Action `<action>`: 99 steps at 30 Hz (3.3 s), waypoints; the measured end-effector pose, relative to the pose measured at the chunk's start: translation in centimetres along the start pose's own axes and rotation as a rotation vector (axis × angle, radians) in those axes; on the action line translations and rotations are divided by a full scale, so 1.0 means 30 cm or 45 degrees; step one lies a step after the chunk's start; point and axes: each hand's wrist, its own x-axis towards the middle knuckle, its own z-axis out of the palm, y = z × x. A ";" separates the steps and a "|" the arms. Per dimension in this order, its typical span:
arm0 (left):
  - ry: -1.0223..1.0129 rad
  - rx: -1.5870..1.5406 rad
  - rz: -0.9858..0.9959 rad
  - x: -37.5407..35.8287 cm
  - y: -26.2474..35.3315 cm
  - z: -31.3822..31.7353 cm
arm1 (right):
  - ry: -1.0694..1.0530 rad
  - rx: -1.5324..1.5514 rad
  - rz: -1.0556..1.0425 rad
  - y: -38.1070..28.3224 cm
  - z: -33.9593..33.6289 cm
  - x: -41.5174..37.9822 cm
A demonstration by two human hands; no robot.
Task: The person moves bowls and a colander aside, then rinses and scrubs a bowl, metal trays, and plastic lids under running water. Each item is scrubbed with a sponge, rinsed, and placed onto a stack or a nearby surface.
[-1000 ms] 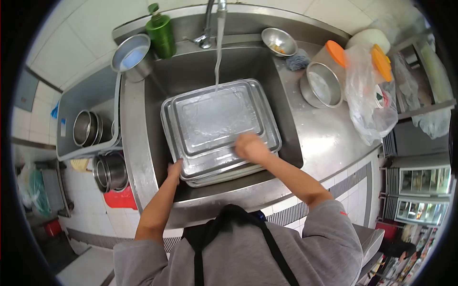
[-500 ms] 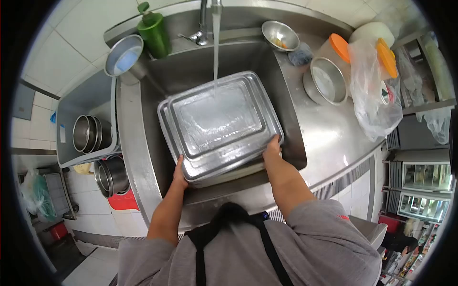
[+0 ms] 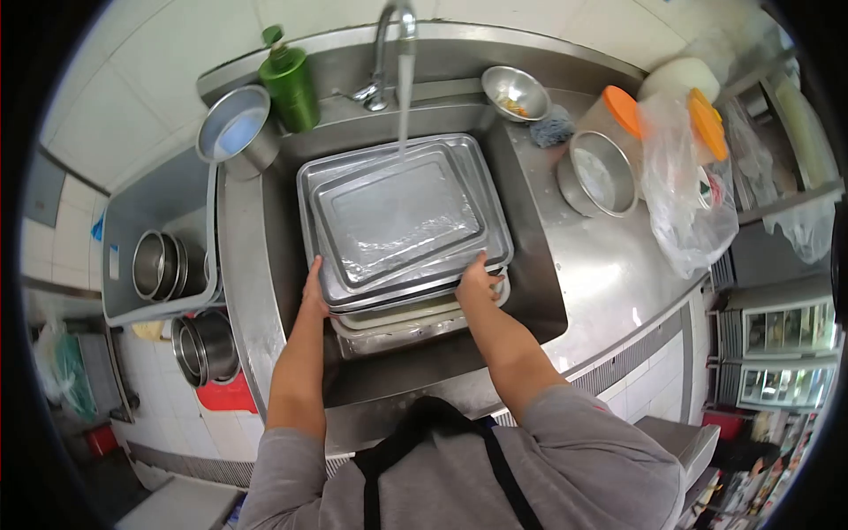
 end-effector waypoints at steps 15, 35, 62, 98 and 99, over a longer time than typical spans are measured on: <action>-0.719 0.349 0.974 -0.303 0.256 0.709 | 0.048 -1.052 -2.106 -0.851 -0.651 0.299; 0.785 1.703 1.546 -0.039 -0.015 0.175 | -0.197 -0.942 -2.399 -0.392 0.117 0.093; -0.216 2.129 1.970 0.108 0.016 0.499 | -0.511 -0.872 -2.715 -0.216 0.121 0.031; 0.452 0.466 1.730 -1.105 0.285 -0.150 | -0.232 -0.806 -2.340 -0.242 0.561 -0.441; 0.493 0.455 1.746 -1.105 0.282 -0.159 | -0.294 -0.776 -2.466 -0.181 0.589 -0.495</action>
